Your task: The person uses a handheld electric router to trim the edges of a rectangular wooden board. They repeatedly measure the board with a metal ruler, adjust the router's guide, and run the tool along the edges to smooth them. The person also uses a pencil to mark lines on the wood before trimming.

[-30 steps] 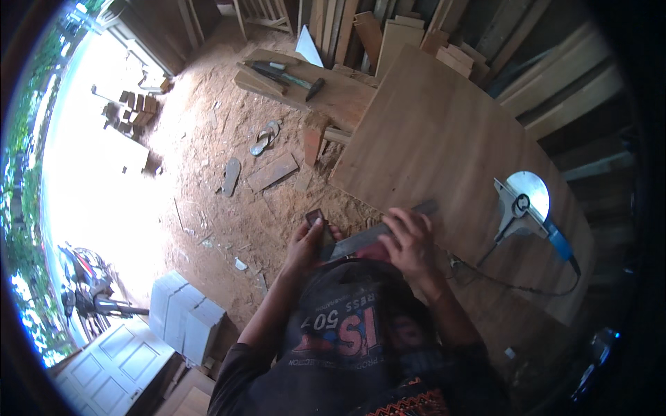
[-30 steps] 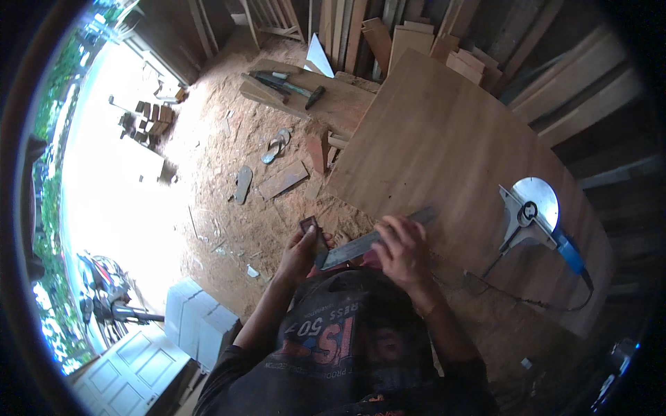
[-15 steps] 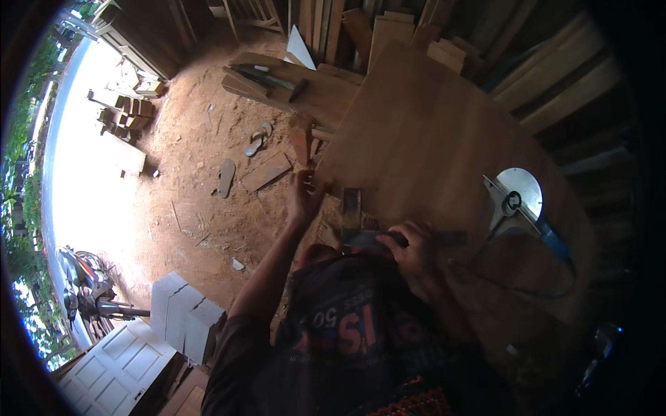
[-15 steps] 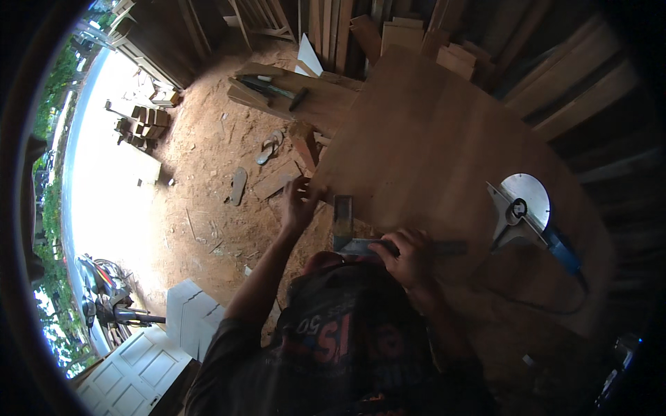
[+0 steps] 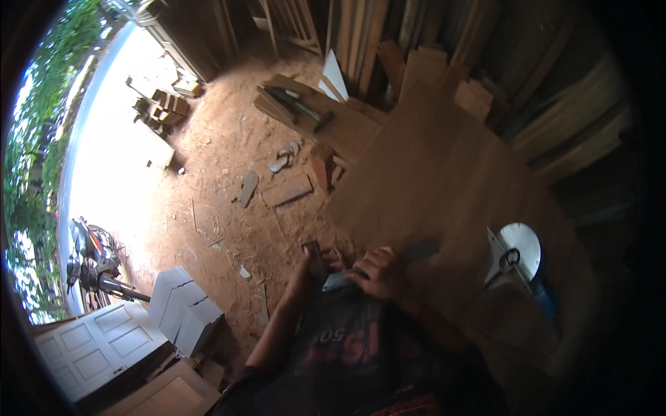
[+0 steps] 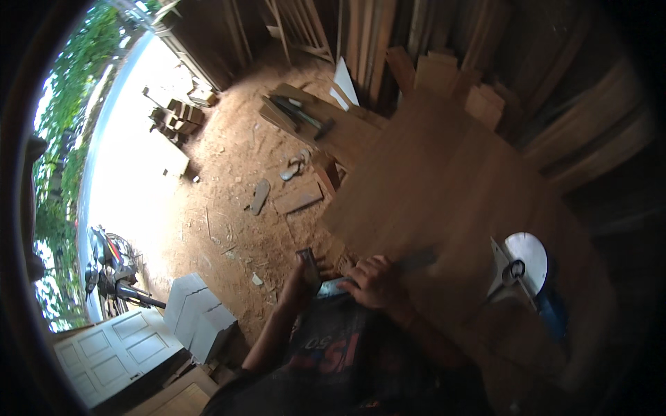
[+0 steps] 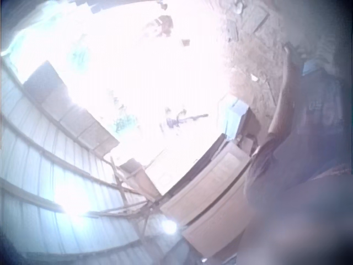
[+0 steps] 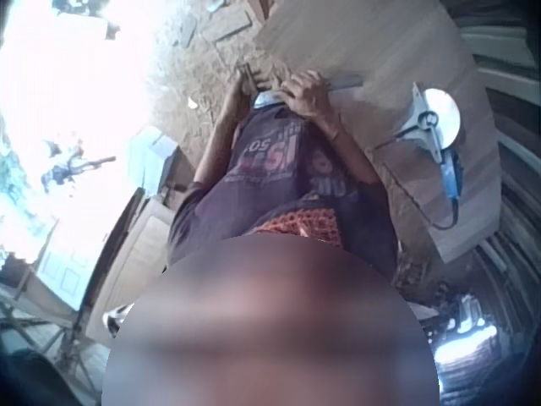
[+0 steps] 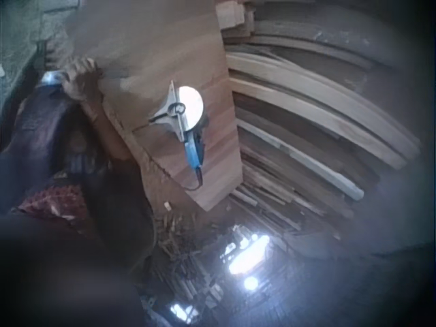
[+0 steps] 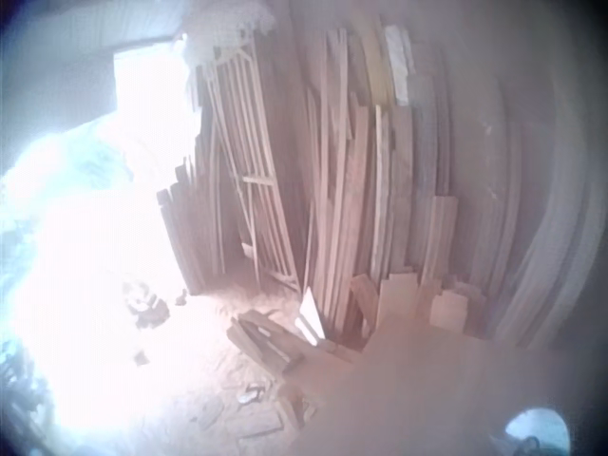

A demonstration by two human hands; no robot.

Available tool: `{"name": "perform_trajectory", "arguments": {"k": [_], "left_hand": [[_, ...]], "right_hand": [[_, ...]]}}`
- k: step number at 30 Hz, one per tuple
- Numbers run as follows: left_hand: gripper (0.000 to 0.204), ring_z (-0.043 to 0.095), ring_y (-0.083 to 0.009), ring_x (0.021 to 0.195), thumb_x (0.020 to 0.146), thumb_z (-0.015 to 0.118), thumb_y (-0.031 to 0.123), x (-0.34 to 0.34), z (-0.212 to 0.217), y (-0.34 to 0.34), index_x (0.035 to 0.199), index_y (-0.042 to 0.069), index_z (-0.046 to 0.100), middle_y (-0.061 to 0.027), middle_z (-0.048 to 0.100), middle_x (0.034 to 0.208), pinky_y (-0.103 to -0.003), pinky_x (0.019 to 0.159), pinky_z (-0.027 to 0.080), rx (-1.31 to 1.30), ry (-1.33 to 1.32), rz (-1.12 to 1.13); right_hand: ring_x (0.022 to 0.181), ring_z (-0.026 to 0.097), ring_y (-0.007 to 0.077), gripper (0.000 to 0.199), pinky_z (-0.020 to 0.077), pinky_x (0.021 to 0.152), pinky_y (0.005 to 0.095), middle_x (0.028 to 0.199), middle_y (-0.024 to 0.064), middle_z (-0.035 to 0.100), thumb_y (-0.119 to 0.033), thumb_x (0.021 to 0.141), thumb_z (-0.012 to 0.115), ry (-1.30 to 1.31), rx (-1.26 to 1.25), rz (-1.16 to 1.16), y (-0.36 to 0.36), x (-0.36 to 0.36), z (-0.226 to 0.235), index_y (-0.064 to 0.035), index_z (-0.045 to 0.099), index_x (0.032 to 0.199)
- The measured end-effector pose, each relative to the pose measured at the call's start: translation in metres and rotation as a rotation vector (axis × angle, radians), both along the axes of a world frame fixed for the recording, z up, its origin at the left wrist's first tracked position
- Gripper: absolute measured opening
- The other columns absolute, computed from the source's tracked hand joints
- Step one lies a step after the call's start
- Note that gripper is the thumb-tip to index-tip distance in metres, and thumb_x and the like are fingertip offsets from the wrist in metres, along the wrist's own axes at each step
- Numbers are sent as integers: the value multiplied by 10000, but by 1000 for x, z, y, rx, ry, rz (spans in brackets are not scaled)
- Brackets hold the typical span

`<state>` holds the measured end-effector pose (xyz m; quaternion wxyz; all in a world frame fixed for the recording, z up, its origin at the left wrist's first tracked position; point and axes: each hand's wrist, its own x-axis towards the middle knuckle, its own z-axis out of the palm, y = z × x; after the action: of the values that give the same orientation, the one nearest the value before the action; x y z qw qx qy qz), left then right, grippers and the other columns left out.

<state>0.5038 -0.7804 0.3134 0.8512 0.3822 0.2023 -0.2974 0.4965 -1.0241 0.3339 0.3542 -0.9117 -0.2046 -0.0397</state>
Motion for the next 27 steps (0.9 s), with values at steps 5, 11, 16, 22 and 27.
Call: {"name": "perform_trajectory", "arguments": {"k": [5, 11, 16, 22, 27], "left_hand": [[443, 608, -165, 758, 1057, 620, 482, -11, 26, -5, 1151, 49, 621, -42, 628, 868, -301, 710, 463, 352, 144, 224], [410, 576, -142, 771, 1028, 657, 511, -39, 10, 46, 1089, 109, 617, -9, 583, 865, -291, 675, 466, 369, 241, 453], [426, 658, -210, 758, 1050, 622, 495, -73, -11, 68, 1065, 71, 594, -42, 626, 794, -363, 752, 550, 240, 295, 517], [428, 679, -239, 777, 1057, 613, 486, -75, -31, 77, 1080, 59, 597, -62, 643, 792, -392, 792, 574, 190, 447, 573], [387, 684, -249, 780, 1064, 619, 445, -71, -35, 95, 1068, 58, 597, -67, 651, 784, -401, 799, 576, 169, 466, 625]], "right_hand": [[947, 678, 275, 275, 490, 925, 470, 949, 61, 686, -354, 855, 834, -90, 81, 66, 10, 31, 21, -125, 733, 969], [1007, 672, 279, 222, 501, 918, 456, 1044, 95, 698, -212, 931, 776, -172, -47, -430, -31, 55, 49, -70, 737, 1096], [754, 679, 133, 193, 517, 647, 286, 928, 71, 732, -157, 1000, 723, 652, 435, -308, -39, 66, 26, -13, 736, 1128], [749, 645, 70, 190, 537, 656, 222, 931, 31, 716, -92, 1020, 681, 840, 640, -381, 8, 78, 13, 24, 729, 1163], [746, 673, 80, 234, 558, 657, 246, 938, 53, 738, -79, 994, 705, 748, 425, -215, 27, 107, -2, 14, 735, 1207]]}}
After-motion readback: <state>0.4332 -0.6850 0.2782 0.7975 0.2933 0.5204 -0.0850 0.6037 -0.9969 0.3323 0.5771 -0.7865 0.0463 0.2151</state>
